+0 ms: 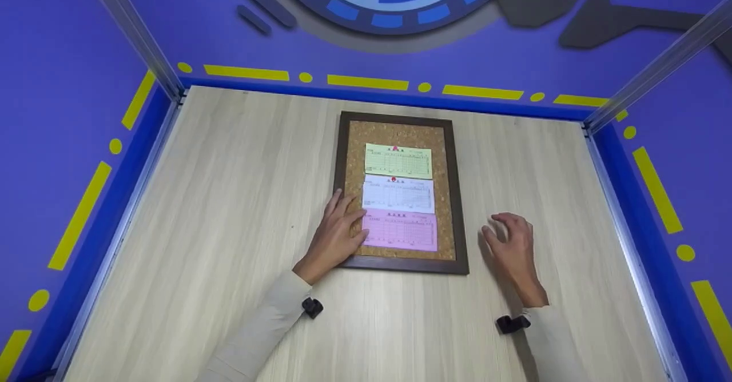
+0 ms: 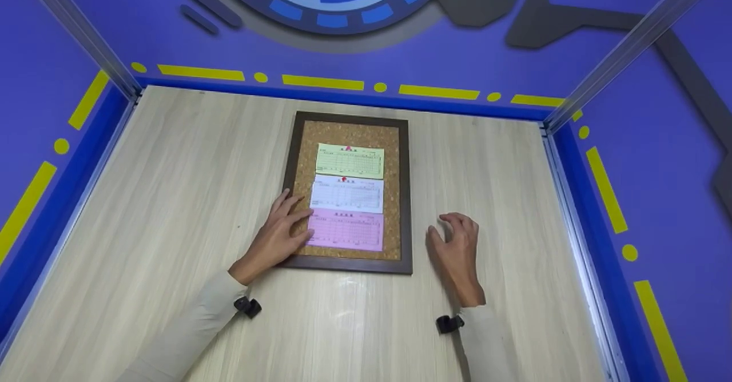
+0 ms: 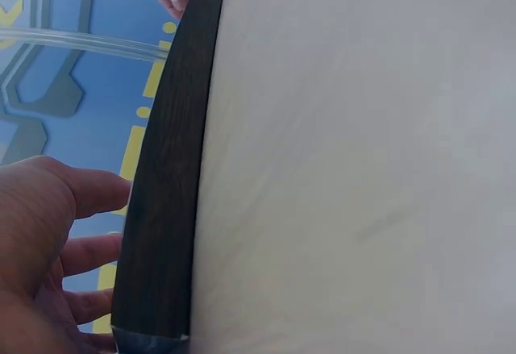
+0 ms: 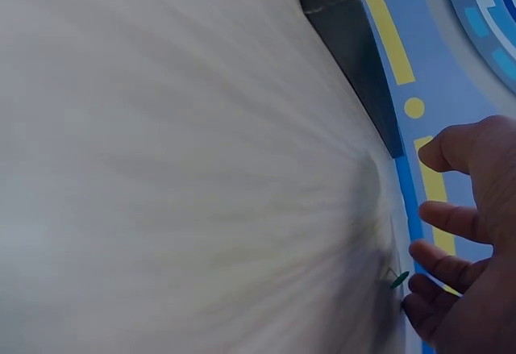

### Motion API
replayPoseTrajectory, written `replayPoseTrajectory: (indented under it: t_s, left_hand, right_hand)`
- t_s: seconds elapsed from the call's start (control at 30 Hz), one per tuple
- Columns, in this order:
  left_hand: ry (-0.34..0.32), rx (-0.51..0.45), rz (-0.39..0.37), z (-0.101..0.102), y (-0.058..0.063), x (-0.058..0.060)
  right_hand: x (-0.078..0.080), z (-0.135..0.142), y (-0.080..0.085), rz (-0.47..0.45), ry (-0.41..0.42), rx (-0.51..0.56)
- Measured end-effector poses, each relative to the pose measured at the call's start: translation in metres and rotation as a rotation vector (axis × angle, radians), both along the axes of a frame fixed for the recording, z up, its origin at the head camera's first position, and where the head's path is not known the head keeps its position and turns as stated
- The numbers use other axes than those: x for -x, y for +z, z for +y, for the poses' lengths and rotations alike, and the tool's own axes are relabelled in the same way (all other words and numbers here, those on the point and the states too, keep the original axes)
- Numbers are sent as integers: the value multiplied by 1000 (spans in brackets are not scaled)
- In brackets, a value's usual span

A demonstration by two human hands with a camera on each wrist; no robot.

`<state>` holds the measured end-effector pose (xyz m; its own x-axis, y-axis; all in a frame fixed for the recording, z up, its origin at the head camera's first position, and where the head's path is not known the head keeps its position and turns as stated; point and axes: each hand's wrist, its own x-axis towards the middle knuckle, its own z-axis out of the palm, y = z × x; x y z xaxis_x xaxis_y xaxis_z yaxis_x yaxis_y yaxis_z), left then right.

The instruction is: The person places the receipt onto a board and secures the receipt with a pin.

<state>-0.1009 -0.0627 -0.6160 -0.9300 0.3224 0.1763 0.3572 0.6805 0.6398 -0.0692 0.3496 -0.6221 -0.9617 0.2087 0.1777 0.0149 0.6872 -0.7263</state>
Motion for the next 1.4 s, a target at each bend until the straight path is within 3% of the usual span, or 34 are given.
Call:
replayPoseTrajectory:
  t_s: [0.2, 0.5, 0.8, 1.03, 1.2, 1.4]
  left_hand:
    - [4, -11, -35, 0, -4, -3]
    - [-2, -45, -37, -3, -10, -7]
    - [-8, -71, -52, -5, -15, -10]
    - [-7, -79, -43, -5, -16, -12]
    - [-6, -80, -38, -5, -16, -13]
    - [-7, -92, -37, -5, -16, -14]
  right_hand:
    - [-3, 2, -4, -14, -19, 42]
    - [-5, 9, -10, 24, 16, 68]
    - [-11, 15, -15, 27, 47, 62]
    - [-15, 20, -18, 96, 56, 60]
    - [-21, 25, -20, 66, 57, 54]
    - [-28, 34, -19, 93, 139, 34]
